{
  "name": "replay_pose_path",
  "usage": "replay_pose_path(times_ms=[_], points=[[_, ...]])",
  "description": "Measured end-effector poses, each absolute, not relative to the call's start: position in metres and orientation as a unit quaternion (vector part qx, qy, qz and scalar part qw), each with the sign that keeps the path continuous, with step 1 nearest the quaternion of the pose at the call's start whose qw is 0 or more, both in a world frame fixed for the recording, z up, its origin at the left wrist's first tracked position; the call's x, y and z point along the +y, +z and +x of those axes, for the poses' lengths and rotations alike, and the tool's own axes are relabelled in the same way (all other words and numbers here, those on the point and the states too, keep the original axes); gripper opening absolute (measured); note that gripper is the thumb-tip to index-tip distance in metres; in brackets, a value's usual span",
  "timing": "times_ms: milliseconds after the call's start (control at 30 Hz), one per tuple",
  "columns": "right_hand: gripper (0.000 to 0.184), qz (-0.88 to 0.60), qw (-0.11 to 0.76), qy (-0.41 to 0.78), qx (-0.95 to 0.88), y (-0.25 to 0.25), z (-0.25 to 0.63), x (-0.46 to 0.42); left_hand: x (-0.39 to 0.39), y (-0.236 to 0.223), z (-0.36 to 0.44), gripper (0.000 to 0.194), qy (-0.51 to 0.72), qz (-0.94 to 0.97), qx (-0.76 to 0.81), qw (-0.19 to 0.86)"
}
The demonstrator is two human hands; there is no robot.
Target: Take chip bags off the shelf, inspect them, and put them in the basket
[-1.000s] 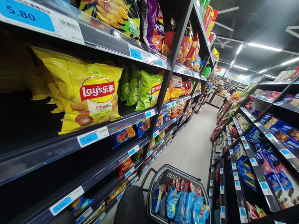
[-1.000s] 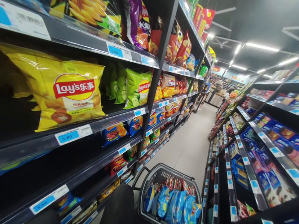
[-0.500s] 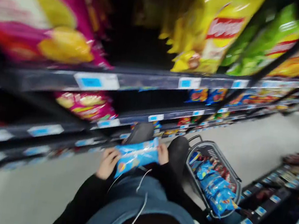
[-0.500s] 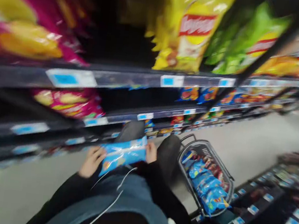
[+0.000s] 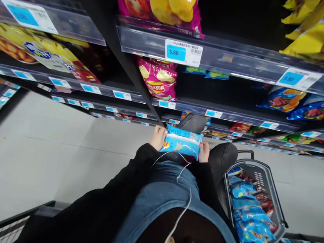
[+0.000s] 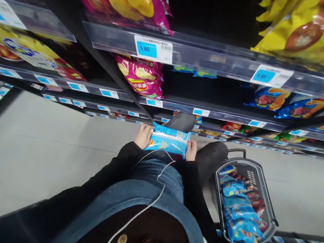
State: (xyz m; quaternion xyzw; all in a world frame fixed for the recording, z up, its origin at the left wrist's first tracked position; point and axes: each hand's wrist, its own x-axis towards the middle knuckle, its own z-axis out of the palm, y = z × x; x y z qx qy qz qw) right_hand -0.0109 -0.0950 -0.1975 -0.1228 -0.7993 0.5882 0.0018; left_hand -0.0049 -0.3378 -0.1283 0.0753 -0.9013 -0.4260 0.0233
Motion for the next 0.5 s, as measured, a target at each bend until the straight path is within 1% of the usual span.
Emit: replay_pose_path(times_ms=[133,300,500], points=[[0.025,-0.127,-0.01,0.59,-0.797,-0.199,-0.01,-0.095,-0.342,-0.132,-0.009,0.015,-0.467,0.09,-0.878,-0.06],[0.022,-0.131,-0.016,0.598,-0.791,-0.196,-0.008,-0.095,-0.347,-0.142,-0.012,0.014,-0.593,0.145,-0.79,-0.054],[0.019,-0.141,-0.014,0.609,-0.78,-0.188,-0.009,-0.094,-0.352,-0.161,-0.013,0.041,-0.664,0.19,-0.721,-0.051]])
